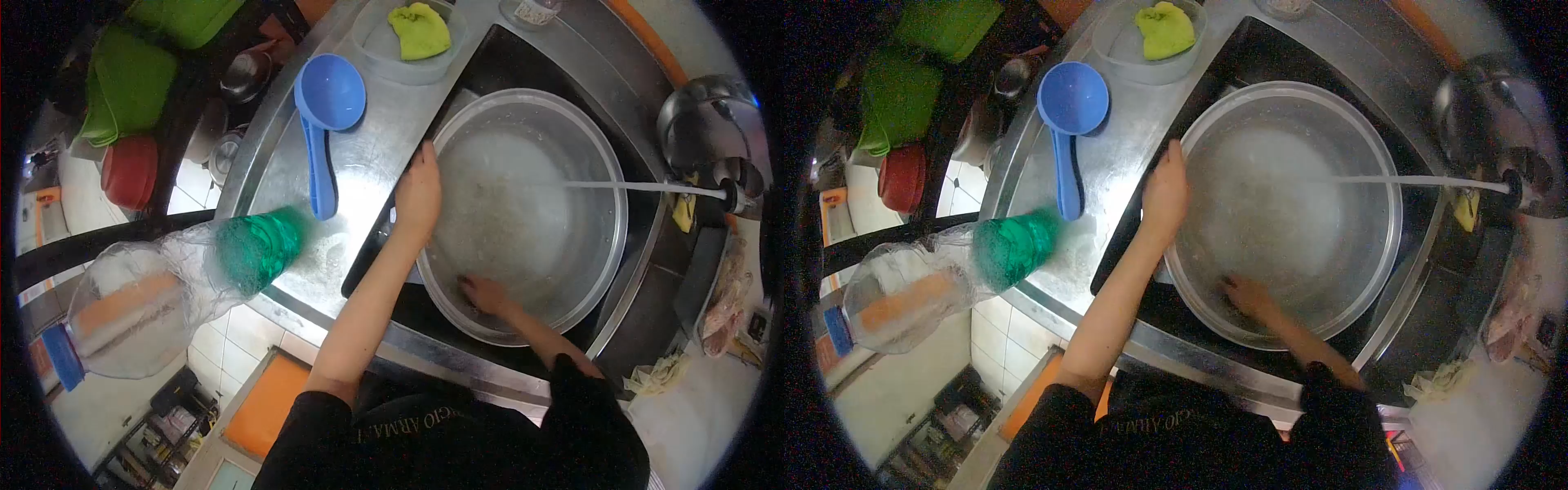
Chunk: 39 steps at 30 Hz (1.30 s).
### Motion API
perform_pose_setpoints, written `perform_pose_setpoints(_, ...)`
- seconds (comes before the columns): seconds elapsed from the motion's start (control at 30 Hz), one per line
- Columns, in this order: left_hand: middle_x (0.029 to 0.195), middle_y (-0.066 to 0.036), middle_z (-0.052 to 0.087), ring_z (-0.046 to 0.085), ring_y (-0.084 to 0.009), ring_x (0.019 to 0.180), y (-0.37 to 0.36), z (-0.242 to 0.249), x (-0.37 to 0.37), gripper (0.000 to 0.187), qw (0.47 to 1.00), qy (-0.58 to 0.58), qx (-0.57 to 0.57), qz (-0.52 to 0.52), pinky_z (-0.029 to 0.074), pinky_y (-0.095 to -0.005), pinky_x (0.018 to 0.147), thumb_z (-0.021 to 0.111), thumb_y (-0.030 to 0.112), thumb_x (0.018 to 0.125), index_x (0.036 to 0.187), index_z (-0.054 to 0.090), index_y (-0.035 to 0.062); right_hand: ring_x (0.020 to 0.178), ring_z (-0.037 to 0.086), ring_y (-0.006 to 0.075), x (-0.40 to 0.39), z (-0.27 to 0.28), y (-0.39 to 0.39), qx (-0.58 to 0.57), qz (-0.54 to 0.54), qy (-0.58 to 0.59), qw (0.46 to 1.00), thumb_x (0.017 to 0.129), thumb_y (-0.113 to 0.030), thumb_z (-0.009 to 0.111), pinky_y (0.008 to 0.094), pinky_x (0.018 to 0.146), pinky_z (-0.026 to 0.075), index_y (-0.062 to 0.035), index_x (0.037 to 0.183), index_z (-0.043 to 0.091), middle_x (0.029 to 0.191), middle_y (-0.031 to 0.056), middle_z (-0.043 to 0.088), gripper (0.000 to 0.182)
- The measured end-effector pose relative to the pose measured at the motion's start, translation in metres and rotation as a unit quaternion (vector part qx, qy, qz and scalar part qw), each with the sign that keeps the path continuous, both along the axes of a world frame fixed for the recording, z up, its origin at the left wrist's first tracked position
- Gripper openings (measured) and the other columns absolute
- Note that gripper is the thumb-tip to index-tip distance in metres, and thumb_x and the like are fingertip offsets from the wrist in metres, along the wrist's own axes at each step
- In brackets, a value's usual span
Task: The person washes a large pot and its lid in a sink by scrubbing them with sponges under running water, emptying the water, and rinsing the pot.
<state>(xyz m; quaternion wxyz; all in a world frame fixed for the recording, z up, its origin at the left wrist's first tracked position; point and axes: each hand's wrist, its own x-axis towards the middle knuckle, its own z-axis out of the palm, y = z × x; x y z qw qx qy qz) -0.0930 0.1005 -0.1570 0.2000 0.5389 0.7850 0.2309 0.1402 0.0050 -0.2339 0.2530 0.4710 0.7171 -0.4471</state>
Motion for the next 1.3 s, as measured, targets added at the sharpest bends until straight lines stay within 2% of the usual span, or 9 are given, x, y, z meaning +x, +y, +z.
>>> perform_pose_setpoints(0.2, 0.104, -0.027, 0.056, 0.059, -0.042, 0.087, -0.003, 0.001, -0.001, 0.042, 1.0, -0.009, -0.02, 0.001, 0.05, -0.0466, 0.073, 0.043, -0.003, 0.081, 0.122, 0.036, -0.0038, 0.097, 0.057, 0.0373, 0.143, -0.085, 0.132, 0.256, -0.078, -0.297, 0.917, 0.091, -0.028, 0.043, 0.0442, 0.081, 0.046, -0.0141, 0.129, 0.038, 0.112, 0.02, 0.056, 0.04)
perform_pose_setpoints(0.37, 0.097, -0.025, 0.058, 0.061, -0.04, 0.081, 0.005, 0.003, 0.0, 0.032, 1.0, 0.008, -0.024, 0.008, 0.052, -0.0445, 0.068, 0.044, -0.003, 0.081, 0.113, 0.041, -0.0014, 0.084, 0.059, 0.0322, 0.031, -0.133, 0.24, 0.525, -0.109, 0.061, 0.842, 0.088, -0.024, 0.047, 0.0406, 0.072, 0.048, -0.0047, 0.114, 0.05, 0.101, 0.0191, 0.058, 0.032)
perform_pose_setpoints(0.53, 0.097, -0.024, 0.058, 0.06, -0.0414, 0.081, 0.004, 0.004, 0.002, 0.03, 1.0, -0.019, 0.005, 0.016, 0.051, -0.0455, 0.068, 0.042, -0.002, 0.083, 0.113, 0.04, -0.0011, 0.087, 0.058, 0.0375, -0.107, -0.112, 0.129, 0.335, -0.175, 0.25, 0.891, 0.091, -0.024, 0.042, 0.0452, 0.074, 0.046, 0.0014, 0.117, 0.049, 0.095, 0.0245, 0.059, 0.036)
perform_pose_setpoints(0.7, 0.098, -0.024, 0.058, 0.06, -0.0407, 0.082, 0.002, -0.002, 0.001, 0.029, 1.0, 0.004, 0.027, 0.015, 0.051, -0.0456, 0.069, 0.042, -0.001, 0.083, 0.112, 0.041, -0.001, 0.109, 0.05, 0.0396, 0.009, -0.032, 0.015, -0.001, 0.096, 0.018, 0.995, 0.088, -0.039, 0.047, 0.0458, 0.096, 0.036, -0.0172, 0.122, 0.05, 0.117, 0.0198, 0.054, 0.041)
perform_pose_setpoints(0.83, 0.106, -0.026, 0.054, 0.057, -0.0434, 0.089, 0.002, 0.012, 0.0, 0.047, 0.996, -0.042, -0.074, -0.001, 0.047, -0.0482, 0.075, 0.049, -0.002, 0.078, 0.124, 0.035, -0.0026, 0.121, 0.043, 0.0312, 0.137, 0.019, 0.119, 0.09, 0.396, -0.247, 0.88, 0.087, -0.039, 0.043, 0.051, 0.103, 0.026, -0.025, 0.125, 0.051, 0.13, 0.0111, 0.048, 0.041)
perform_pose_setpoints(0.87, 0.106, -0.026, 0.054, 0.057, -0.0434, 0.089, 0.003, 0.01, 0.001, 0.047, 0.997, -0.041, -0.067, -0.004, 0.047, -0.0482, 0.075, 0.049, -0.002, 0.078, 0.124, 0.035, -0.0026, 0.126, 0.037, 0.0284, 0.226, -0.093, 0.161, 0.252, 0.355, -0.314, 0.844, 0.089, -0.038, 0.04, 0.0506, 0.105, 0.022, -0.0167, 0.127, 0.05, 0.135, 0.0104, 0.043, 0.044)
perform_pose_setpoints(1.0, 0.099, -0.022, 0.058, 0.061, -0.0395, 0.081, 0.001, -0.001, 0.004, 0.034, 1.0, 0.028, 0.003, 0.005, 0.051, -0.0444, 0.068, 0.043, -0.003, 0.081, 0.115, 0.04, -0.0017, 0.118, 0.041, 0.0217, 0.077, 0.024, 0.323, 0.539, 0.566, -0.08, 0.619, 0.08, -0.024, 0.05, 0.0383, 0.096, 0.034, -0.0143, 0.106, 0.059, 0.122, 0.005, 0.049, 0.029)
perform_pose_setpoints(1.2, 0.106, -0.023, 0.055, 0.059, -0.0406, 0.087, 0.002, 0.009, 0.002, 0.038, 0.999, -0.005, -0.041, 0.002, 0.05, -0.0452, 0.072, 0.047, -0.004, 0.079, 0.116, 0.039, -0.002, 0.115, 0.044, 0.0277, 0.076, 0.059, 0.312, 0.559, 0.469, 0.0, 0.683, 0.081, -0.019, 0.05, 0.0401, 0.096, 0.036, -0.0111, 0.108, 0.057, 0.118, 0.0088, 0.051, 0.029)
perform_pose_setpoints(1.3, 0.108, -0.024, 0.054, 0.057, -0.0417, 0.092, -0.001, 0.003, 0.001, 0.042, 0.998, -0.049, -0.043, 0.014, 0.049, -0.0452, 0.077, 0.048, -0.006, 0.077, 0.117, 0.038, -0.0018, 0.104, 0.051, 0.0389, 0.196, 0.01, 0.219, 0.371, 0.17, -0.161, 0.899, 0.084, -0.021, 0.051, 0.0468, 0.092, 0.04, -0.0041, 0.117, 0.052, 0.124, 0.022, 0.047, 0.037)
